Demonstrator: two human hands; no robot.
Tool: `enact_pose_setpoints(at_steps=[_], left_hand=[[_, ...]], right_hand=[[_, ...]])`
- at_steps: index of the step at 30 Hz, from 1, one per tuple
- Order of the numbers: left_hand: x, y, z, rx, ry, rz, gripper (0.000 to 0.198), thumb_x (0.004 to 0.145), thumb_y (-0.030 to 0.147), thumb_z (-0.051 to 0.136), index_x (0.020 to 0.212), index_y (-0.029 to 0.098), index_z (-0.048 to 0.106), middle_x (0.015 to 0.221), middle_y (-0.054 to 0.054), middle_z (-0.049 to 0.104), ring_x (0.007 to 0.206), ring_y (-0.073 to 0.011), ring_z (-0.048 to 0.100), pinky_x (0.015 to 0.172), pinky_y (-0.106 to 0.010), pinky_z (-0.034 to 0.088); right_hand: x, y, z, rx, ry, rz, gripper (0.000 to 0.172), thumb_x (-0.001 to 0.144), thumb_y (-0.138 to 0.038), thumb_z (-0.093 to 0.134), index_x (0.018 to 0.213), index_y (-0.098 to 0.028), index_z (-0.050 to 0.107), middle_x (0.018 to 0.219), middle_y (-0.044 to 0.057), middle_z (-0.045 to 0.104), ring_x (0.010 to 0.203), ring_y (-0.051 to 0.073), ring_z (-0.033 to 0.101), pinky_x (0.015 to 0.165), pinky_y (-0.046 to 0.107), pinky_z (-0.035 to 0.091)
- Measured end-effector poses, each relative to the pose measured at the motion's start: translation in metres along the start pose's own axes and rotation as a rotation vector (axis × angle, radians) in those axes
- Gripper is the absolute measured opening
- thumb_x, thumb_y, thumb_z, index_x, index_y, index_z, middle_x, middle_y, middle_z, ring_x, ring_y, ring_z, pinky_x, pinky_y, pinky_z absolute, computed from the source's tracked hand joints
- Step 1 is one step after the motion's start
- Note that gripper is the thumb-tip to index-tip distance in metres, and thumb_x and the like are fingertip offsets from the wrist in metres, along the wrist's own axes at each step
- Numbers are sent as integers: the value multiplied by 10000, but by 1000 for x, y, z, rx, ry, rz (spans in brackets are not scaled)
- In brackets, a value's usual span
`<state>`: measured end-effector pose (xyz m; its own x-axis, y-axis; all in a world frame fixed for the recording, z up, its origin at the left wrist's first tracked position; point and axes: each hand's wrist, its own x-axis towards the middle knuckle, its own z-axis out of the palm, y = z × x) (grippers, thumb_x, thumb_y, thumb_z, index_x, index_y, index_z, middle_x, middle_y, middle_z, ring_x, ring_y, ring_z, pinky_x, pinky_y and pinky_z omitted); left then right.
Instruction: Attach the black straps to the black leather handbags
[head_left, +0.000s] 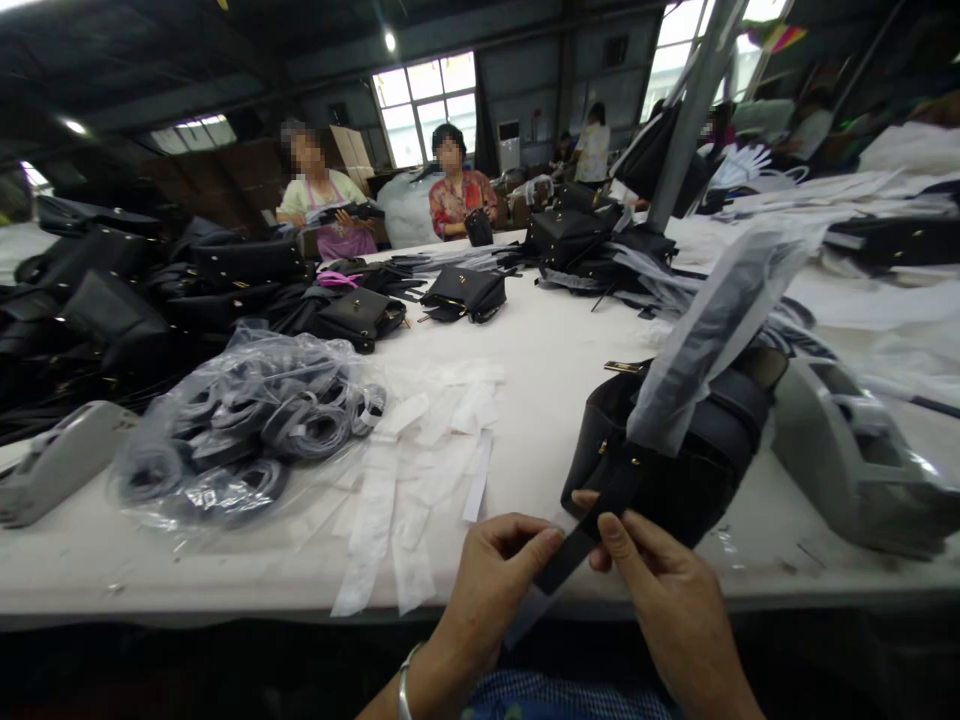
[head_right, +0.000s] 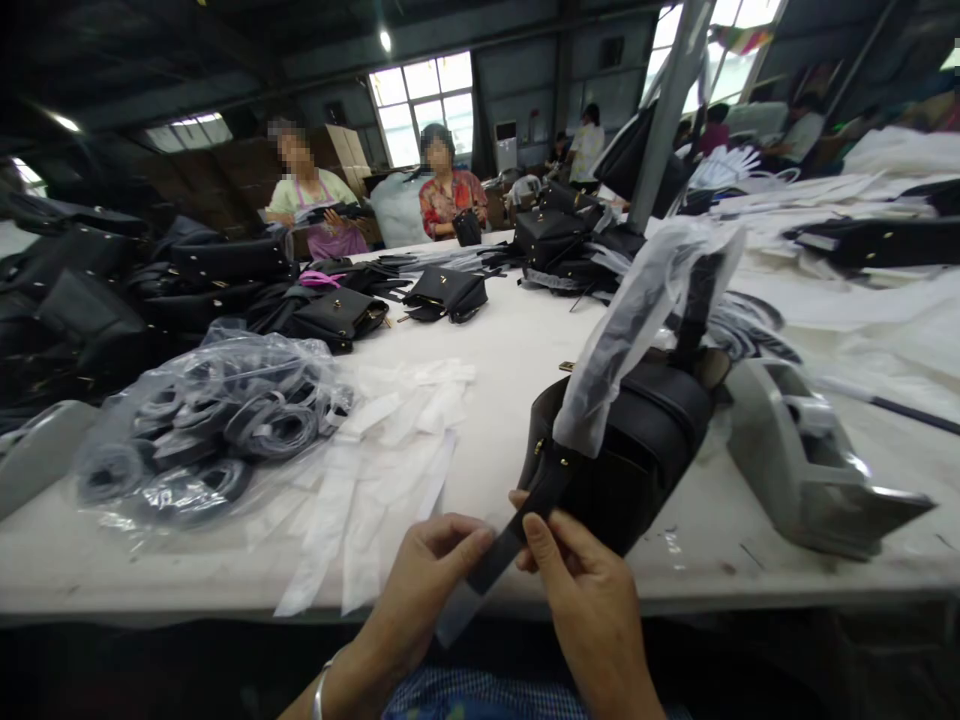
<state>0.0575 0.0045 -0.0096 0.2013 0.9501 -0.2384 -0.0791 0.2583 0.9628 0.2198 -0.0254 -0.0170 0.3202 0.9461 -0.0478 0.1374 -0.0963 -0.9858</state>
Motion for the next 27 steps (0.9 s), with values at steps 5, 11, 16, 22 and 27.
enact_pose_setpoints(at_steps=[5,11,16,22,27], left_hand=[[20,13,27,-43,-63,85,283,772,422,807,813,143,789,780,-54,757,736,-164,657,694,-238,490],[43,23,52,-34,-83,179,307,820,442,745,837,136,768,760,-53,726,712,-175,632,672,-259,498],[45,12,50,44,-86,264,348,845,495,701,922,156,731,845,-56,735,837,-222,661,746,-279,515],[42,-26,40,-9,-90,213,454,761,610,734,851,166,706,774,-45,715,800,-230,672,697,-266,530],[37,-29,40,72,56,245,473,712,652,754,779,186,709,686,-8,688,647,-182,643,605,-228,514]], right_hand=[[0,-10,-13,-98,18,-50,479,886,-627,537,847,-201,755,622,18,679,645,179,655,610,231,522],[13,-14,-21,-126,46,-7,484,830,-658,593,713,-205,715,558,13,655,568,171,612,560,242,483],[22,-10,-18,-31,65,29,480,805,-648,637,684,-186,684,502,-6,598,512,144,558,518,231,437],[22,-5,-8,19,103,-5,545,793,-672,627,582,-170,631,474,-8,563,485,132,537,506,224,413],[20,-11,-5,-10,146,-39,542,804,-663,618,600,-165,681,456,-17,535,454,120,492,471,225,383]])
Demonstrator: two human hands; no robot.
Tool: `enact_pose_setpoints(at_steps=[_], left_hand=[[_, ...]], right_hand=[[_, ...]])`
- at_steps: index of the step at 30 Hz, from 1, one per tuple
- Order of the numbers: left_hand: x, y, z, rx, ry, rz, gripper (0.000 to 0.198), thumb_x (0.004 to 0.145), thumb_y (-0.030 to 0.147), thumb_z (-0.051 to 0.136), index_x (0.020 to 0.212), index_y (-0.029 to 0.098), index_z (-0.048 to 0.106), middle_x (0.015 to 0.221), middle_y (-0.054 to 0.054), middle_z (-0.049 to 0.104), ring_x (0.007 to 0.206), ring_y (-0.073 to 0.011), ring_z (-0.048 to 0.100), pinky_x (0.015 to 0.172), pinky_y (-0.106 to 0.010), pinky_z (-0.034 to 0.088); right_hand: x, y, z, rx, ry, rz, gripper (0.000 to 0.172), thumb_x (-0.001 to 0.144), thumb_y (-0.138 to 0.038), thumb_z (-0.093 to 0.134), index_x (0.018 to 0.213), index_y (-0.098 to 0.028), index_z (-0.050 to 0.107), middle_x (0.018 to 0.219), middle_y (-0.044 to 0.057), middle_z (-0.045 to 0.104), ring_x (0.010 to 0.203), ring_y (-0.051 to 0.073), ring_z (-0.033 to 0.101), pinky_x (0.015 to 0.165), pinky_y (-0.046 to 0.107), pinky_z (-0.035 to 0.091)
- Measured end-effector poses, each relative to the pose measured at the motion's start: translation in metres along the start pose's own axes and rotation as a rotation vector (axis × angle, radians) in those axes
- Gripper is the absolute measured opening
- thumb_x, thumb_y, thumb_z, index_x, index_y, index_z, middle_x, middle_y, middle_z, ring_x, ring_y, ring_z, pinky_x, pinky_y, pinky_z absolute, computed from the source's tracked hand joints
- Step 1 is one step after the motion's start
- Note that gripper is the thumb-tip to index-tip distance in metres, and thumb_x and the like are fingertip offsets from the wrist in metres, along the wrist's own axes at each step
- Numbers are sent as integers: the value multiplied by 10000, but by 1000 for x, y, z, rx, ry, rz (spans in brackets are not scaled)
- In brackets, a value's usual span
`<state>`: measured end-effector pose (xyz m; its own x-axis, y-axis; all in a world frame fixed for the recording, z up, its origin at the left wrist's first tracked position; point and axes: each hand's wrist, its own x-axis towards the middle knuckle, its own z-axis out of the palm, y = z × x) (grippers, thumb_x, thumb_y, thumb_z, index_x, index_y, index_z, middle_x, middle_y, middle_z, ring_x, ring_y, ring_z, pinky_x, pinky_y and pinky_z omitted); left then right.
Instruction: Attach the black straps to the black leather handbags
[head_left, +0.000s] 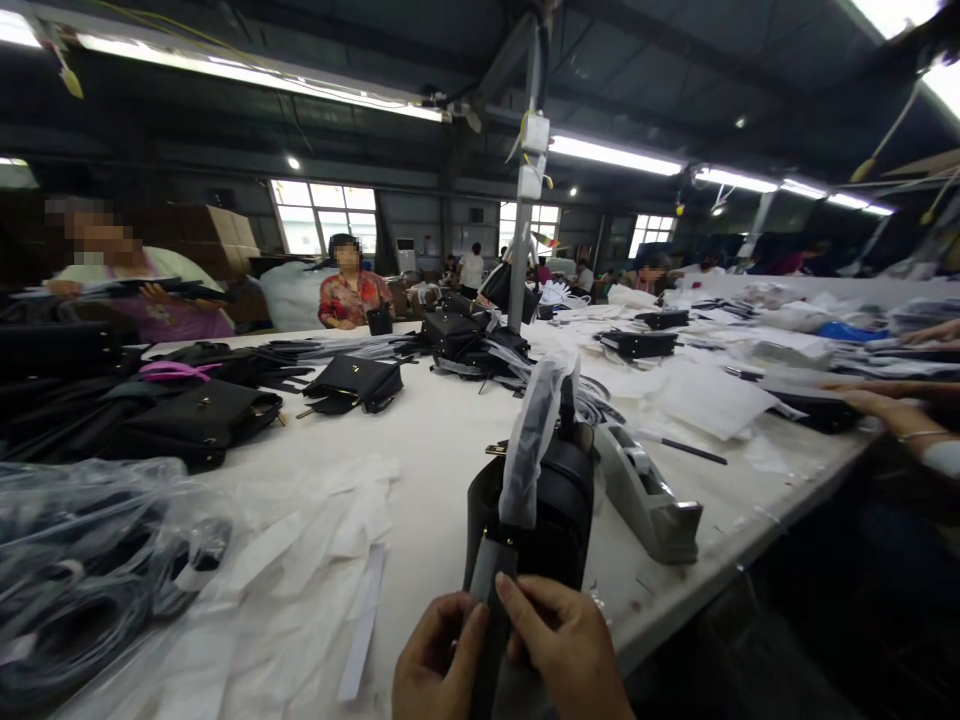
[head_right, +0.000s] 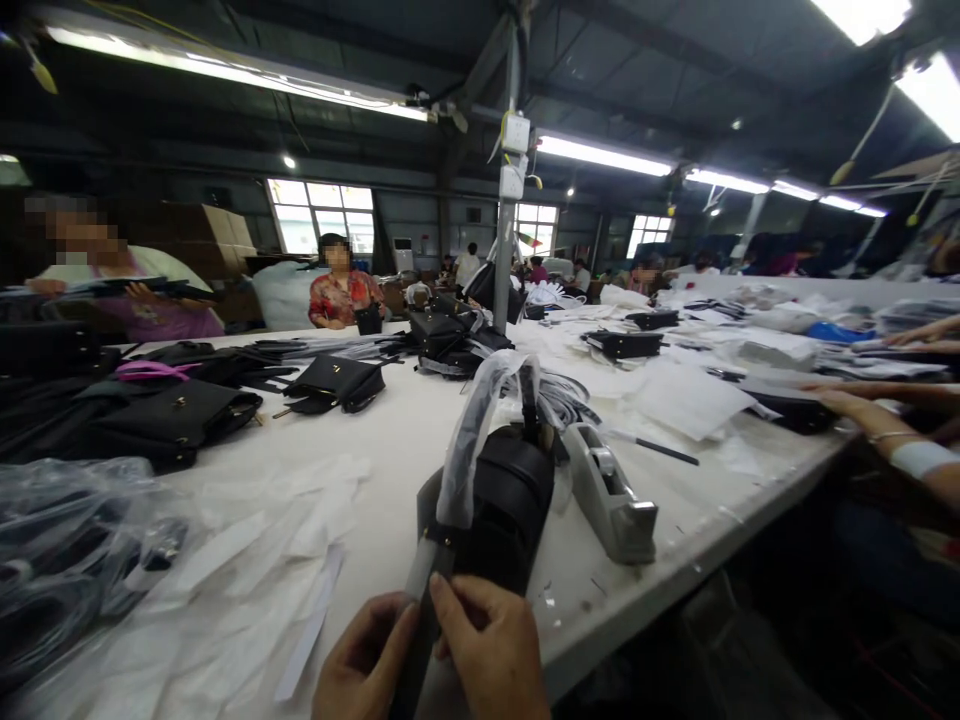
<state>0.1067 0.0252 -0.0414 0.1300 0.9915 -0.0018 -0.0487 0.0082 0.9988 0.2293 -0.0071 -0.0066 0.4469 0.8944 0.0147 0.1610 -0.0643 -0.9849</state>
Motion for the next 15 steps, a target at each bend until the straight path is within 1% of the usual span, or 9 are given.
enact_pose_setpoints(at_steps=[3,5,7,9,11,13,15], left_hand=[[-3,5,0,76,34,163,371,771,582,742,813,214,752,768,-24,722,721,-197,673,683,-236,541],[-6,7,-1,141,30,299,250,843,473,713,843,231,775,811,-38,723,754,-197,682,699,-237,546],[-8,8,-6,225,9,447,145,894,337,678,917,247,789,841,-51,715,755,-184,686,687,-227,548],[-8,8,-11,334,-41,592,189,920,222,634,1025,259,786,865,-63,716,749,-172,696,680,-212,551],[-9,9,-17,465,-85,718,280,935,155,591,1127,263,764,885,-80,727,767,-174,709,698,-209,555],[-9,10,-21,608,-112,813,324,953,137,558,1197,251,737,887,-97,738,773,-185,713,691,-219,552],[-11,12,-23,733,-106,864,325,970,151,539,1223,237,725,867,-106,745,755,-194,708,667,-237,546]], right_hand=[[-1,-4,-2,-8,-14,11,511,801,-637,642,639,-159,719,456,-16,545,459,122,505,473,221,386],[-2,-6,-4,7,-32,40,484,793,-612,666,635,-157,717,456,-14,559,456,117,499,478,220,382],[-2,-8,-6,37,-63,65,474,790,-595,681,611,-157,701,465,-9,578,452,109,486,476,218,373],[-3,-8,-8,74,-100,74,483,795,-597,679,601,-155,691,492,4,607,467,112,502,482,218,385],[-4,-7,-10,131,-139,72,503,822,-616,640,634,-153,700,551,31,653,521,141,565,515,230,436],[-5,-7,-11,164,-188,57,511,846,-629,603,694,-155,718,627,56,699,594,175,628,576,254,493],[-7,-9,-10,126,-206,41,504,837,-635,612,704,-161,716,651,60,712,614,186,648,599,262,511]])
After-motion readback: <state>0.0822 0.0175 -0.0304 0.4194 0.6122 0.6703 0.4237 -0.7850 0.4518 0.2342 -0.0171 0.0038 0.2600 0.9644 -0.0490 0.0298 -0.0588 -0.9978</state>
